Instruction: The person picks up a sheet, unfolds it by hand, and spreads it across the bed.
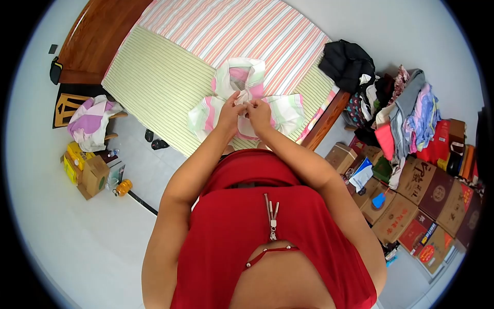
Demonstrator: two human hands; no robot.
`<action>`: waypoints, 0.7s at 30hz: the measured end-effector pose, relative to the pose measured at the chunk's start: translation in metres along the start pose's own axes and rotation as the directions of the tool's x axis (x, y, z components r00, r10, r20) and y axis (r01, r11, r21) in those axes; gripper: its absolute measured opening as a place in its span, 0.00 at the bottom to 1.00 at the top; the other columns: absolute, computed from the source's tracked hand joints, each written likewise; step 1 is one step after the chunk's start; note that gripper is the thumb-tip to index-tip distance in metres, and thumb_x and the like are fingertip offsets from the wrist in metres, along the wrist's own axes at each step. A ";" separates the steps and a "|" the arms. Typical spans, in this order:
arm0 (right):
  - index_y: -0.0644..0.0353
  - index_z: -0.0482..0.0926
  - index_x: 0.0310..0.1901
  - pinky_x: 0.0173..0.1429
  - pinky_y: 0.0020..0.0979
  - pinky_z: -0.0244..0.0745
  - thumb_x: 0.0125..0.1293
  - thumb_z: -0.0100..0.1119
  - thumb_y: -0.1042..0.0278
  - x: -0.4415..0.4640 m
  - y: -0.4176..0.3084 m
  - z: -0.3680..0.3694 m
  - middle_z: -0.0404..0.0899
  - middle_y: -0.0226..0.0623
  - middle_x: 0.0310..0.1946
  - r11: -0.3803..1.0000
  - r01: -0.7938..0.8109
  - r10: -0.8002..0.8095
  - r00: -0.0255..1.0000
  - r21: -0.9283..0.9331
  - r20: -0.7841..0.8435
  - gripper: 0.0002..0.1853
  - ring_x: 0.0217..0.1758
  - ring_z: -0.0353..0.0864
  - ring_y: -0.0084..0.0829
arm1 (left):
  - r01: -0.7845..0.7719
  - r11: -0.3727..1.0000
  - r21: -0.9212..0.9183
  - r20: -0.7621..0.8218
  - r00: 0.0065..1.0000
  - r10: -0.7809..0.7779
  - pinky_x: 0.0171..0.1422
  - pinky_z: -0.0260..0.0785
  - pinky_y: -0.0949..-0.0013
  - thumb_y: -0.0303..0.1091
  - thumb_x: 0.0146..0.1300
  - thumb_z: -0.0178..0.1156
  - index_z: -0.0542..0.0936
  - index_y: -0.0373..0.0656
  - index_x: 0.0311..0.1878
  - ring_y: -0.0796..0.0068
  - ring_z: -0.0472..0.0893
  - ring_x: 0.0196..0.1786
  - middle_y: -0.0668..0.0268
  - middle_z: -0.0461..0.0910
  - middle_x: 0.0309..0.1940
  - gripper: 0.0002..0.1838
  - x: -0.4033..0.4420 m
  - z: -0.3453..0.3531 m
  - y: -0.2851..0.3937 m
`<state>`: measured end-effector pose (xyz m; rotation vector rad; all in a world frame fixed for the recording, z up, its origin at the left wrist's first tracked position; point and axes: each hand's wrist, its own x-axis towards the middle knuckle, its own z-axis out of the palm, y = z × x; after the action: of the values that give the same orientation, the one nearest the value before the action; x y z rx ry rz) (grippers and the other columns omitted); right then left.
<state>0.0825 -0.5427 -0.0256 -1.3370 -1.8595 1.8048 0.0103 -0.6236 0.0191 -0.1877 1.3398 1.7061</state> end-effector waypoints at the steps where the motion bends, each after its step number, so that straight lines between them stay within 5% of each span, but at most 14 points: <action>1: 0.66 0.79 0.28 0.29 0.31 0.72 0.56 0.60 0.66 -0.001 0.002 0.001 0.79 0.41 0.20 0.997 -0.030 0.029 0.999 0.069 0.020 0.10 0.21 0.79 0.32 | 0.011 1.000 0.001 0.005 1.000 -0.011 0.50 0.62 0.75 0.24 0.55 0.52 0.59 0.40 0.69 0.78 0.70 0.38 0.66 0.74 0.39 0.34 -0.008 0.006 0.006; 11: 0.67 0.78 0.30 0.29 0.23 0.73 0.61 0.60 0.70 -0.019 -0.033 -0.012 0.77 0.32 0.22 0.985 -0.075 0.058 0.992 0.155 0.113 0.08 0.23 0.75 0.20 | -0.048 0.996 0.079 0.016 0.999 0.047 0.53 0.62 0.73 0.21 0.56 0.47 0.54 0.43 0.71 0.78 0.70 0.43 0.64 0.73 0.43 0.36 -0.024 0.009 0.004; 14: 0.68 0.78 0.31 0.29 0.22 0.71 0.61 0.59 0.70 -0.023 -0.047 -0.017 0.77 0.32 0.23 0.998 -0.038 0.031 0.991 0.053 0.127 0.08 0.24 0.74 0.20 | -0.081 0.996 -0.047 0.033 0.996 0.082 0.54 0.62 0.74 0.23 0.61 0.47 0.54 0.43 0.71 0.79 0.70 0.45 0.64 0.73 0.49 0.33 -0.018 0.009 -0.010; 21: 0.67 0.78 0.32 0.33 0.22 0.71 0.61 0.60 0.67 -0.017 -0.029 -0.015 0.77 0.32 0.25 0.976 -0.117 0.078 0.976 0.183 0.205 0.10 0.27 0.75 0.20 | -0.124 0.992 0.031 0.095 0.988 0.120 0.61 0.60 0.72 0.23 0.63 0.45 0.46 0.43 0.72 0.72 0.68 0.58 0.60 0.58 0.68 0.35 -0.014 0.006 -0.019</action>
<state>0.0899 -0.5397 0.0102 -1.2390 -1.6784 2.1779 0.0342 -0.6269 0.0163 -0.0044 1.3355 1.7683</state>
